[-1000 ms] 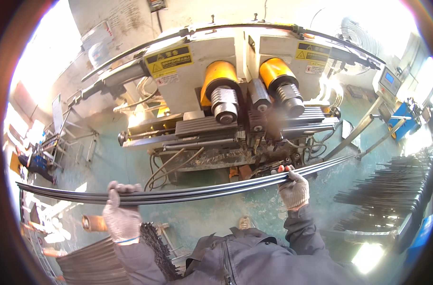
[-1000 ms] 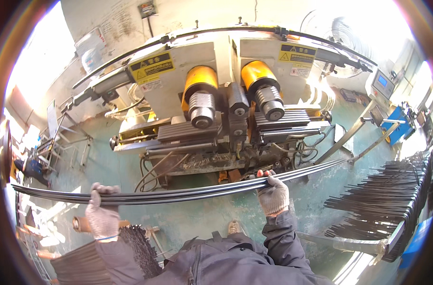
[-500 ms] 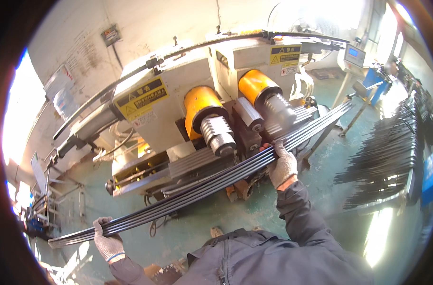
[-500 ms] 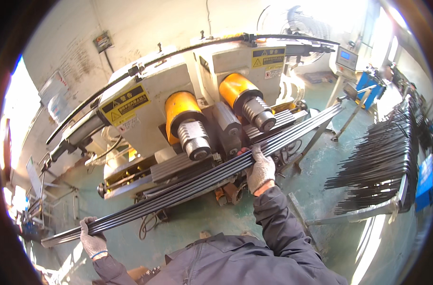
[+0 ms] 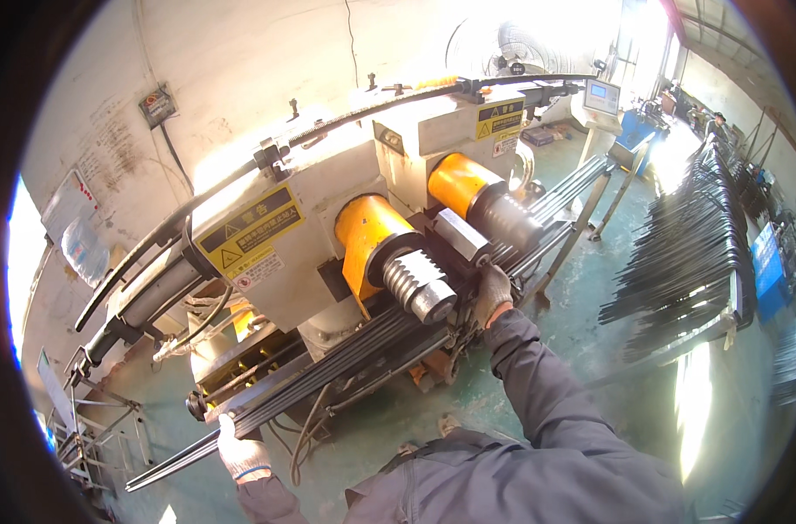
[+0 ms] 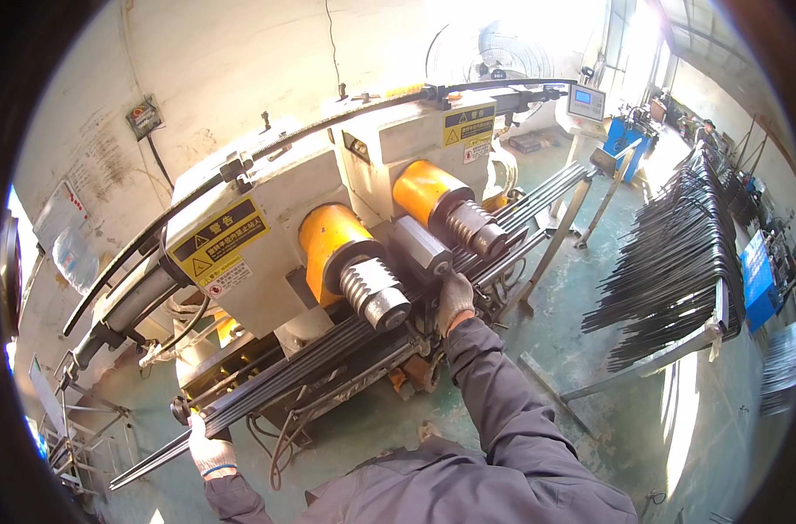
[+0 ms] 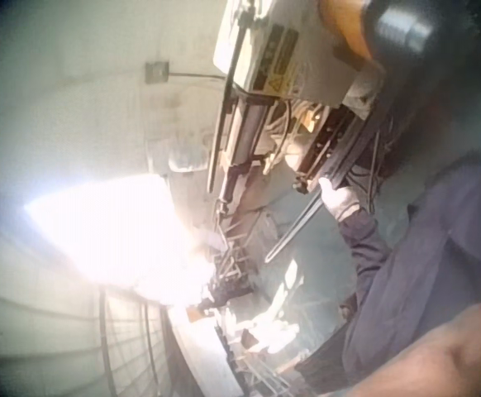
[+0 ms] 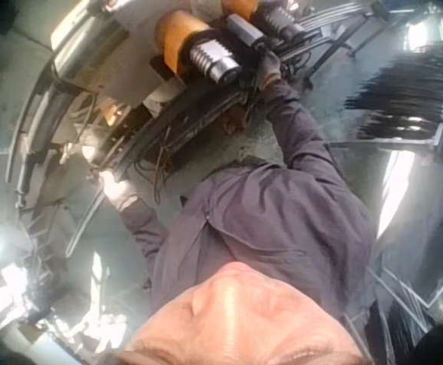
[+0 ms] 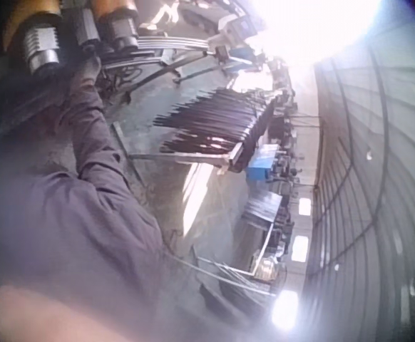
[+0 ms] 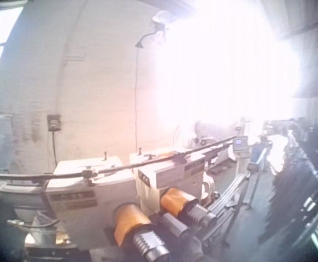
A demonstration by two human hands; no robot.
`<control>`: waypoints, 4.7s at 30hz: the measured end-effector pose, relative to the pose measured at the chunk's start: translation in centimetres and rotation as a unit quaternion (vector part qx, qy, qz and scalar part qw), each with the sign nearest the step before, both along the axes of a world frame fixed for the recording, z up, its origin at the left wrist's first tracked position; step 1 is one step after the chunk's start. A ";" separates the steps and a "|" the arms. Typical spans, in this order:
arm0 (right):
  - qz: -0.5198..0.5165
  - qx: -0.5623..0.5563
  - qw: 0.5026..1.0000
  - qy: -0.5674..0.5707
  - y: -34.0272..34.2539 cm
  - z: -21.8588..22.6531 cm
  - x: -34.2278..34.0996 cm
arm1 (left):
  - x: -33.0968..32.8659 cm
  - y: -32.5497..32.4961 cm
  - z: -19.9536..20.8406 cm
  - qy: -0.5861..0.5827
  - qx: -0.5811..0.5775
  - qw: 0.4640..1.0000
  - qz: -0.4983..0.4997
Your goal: The person repeatedly picks up bundles of long metal rods from a rack, feeds them into a bending machine, and removes the bent rods to place them back on the rack. The cycle of loading, bending, and stacking continues throughout the clip.
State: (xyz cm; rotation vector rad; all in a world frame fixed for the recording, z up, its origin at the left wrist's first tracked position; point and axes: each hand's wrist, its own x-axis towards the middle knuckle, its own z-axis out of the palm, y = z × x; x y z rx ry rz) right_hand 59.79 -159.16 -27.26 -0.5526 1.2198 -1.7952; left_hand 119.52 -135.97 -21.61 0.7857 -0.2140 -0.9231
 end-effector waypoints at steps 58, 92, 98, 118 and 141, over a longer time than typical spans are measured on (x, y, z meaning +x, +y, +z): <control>-0.023 0.165 0.986 -0.014 2.8 3.7 2.0 | -4.2 -4.1 -2.8 -0.111 0.064 0.991 -0.045; 0.086 0.390 0.898 0.184 26.3 -24.8 -1.5 | 34.3 12.3 0.7 0.039 0.028 0.984 0.174; 0.191 0.368 0.830 0.374 30.8 -23.1 -2.9 | 35.8 12.4 -0.6 -0.003 0.030 0.986 0.164; 0.438 0.279 0.649 0.556 16.1 -22.8 -2.5 | 21.3 12.7 -6.3 0.057 0.110 0.966 0.226; 0.299 0.430 0.790 0.319 17.0 -17.7 -6.1 | -6.6 3.3 -9.6 0.935 -0.262 -0.122 0.204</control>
